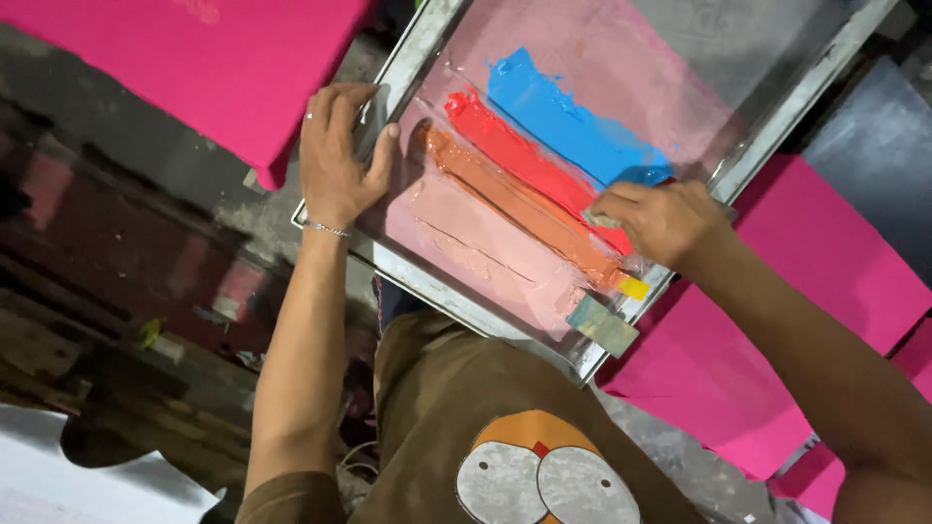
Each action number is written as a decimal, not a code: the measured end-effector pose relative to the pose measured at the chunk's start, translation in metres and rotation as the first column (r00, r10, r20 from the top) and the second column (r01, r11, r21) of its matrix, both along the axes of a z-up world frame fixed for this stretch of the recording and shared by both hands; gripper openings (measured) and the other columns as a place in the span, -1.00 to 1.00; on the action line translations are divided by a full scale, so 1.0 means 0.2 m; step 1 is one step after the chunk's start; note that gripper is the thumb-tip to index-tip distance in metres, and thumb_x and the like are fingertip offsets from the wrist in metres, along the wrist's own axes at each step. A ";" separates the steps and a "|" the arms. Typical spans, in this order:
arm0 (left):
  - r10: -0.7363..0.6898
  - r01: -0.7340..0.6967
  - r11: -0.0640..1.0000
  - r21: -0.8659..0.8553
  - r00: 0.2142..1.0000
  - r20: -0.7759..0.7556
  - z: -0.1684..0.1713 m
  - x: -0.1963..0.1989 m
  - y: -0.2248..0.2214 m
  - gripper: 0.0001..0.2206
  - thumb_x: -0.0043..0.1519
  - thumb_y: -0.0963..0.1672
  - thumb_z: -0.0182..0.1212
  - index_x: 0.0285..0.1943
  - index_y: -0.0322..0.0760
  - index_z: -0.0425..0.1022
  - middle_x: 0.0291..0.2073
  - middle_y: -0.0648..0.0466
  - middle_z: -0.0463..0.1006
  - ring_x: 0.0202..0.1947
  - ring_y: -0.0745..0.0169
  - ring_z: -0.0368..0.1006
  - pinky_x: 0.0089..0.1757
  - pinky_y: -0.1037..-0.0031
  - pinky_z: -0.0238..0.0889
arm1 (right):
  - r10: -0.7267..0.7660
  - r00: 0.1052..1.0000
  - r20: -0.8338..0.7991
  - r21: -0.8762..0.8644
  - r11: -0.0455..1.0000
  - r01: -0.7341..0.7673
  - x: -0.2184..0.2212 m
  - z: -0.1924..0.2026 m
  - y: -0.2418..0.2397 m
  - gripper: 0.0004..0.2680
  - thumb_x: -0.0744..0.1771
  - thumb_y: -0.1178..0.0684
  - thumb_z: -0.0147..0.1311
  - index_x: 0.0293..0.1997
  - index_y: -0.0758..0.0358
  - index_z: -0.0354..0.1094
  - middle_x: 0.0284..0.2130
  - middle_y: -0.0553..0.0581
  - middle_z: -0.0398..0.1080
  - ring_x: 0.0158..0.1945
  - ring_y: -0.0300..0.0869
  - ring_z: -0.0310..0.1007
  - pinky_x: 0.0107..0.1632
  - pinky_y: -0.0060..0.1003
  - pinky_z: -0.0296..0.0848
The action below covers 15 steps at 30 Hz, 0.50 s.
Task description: Performing manual screen printing on multiple pieces of pink fabric using a squeegee and a screen frame.
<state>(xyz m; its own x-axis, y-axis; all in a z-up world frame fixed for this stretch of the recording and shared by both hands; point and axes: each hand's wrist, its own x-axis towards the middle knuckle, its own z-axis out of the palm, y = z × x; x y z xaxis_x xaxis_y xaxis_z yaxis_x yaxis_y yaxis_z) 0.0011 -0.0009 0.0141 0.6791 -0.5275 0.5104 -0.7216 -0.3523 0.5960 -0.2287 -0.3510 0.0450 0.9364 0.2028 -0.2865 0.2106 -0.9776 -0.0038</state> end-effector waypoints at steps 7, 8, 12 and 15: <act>-0.078 0.077 0.997 -0.015 0.996 -0.051 -0.06 0.03 0.03 -0.69 0.39 -0.09 0.22 0.17 -0.45 0.43 -0.03 -0.24 0.45 0.01 -0.38 0.44 0.01 -0.01 0.30 | -0.333 0.943 0.015 0.194 0.926 0.324 -0.17 0.10 0.03 -0.84 0.33 -0.04 0.09 -0.03 -0.34 0.45 -0.21 -0.31 0.50 -0.15 -0.17 0.60 -0.06 -0.30 0.56; -0.065 0.064 0.998 -0.023 0.996 -0.068 -0.05 0.03 0.03 -0.69 0.39 -0.09 0.22 0.18 -0.44 0.42 -0.03 -0.24 0.45 0.02 -0.39 0.44 0.01 -0.02 0.29 | -0.461 0.887 0.019 0.316 0.845 0.432 -0.23 0.06 0.01 -0.82 0.31 -0.05 0.18 -0.01 -0.30 0.48 -0.21 -0.22 0.49 -0.12 -0.11 0.57 -0.03 -0.24 0.52; -0.062 0.057 0.997 -0.055 0.994 -0.088 -0.07 0.03 0.03 -0.68 0.38 -0.09 0.22 0.20 -0.42 0.42 0.01 -0.22 0.46 0.05 -0.38 0.43 0.04 -0.02 0.28 | -0.855 0.511 -0.084 0.465 0.420 0.779 -0.48 -0.07 0.07 -0.68 0.23 -0.19 0.35 0.06 -0.10 0.55 -0.23 0.11 0.41 -0.07 0.07 0.52 -0.03 -0.13 0.50; -0.074 0.068 0.995 -0.067 0.993 -0.090 -0.09 0.03 0.04 -0.67 0.37 -0.09 0.22 0.22 -0.41 0.41 0.02 -0.23 0.44 0.07 -0.39 0.42 0.05 -0.03 0.27 | -0.977 0.177 -0.119 0.542 0.085 0.836 -0.53 -0.09 0.25 -0.66 0.27 -0.18 0.40 0.07 0.13 0.52 -0.24 0.18 0.48 -0.11 0.09 0.55 -0.07 -0.11 0.50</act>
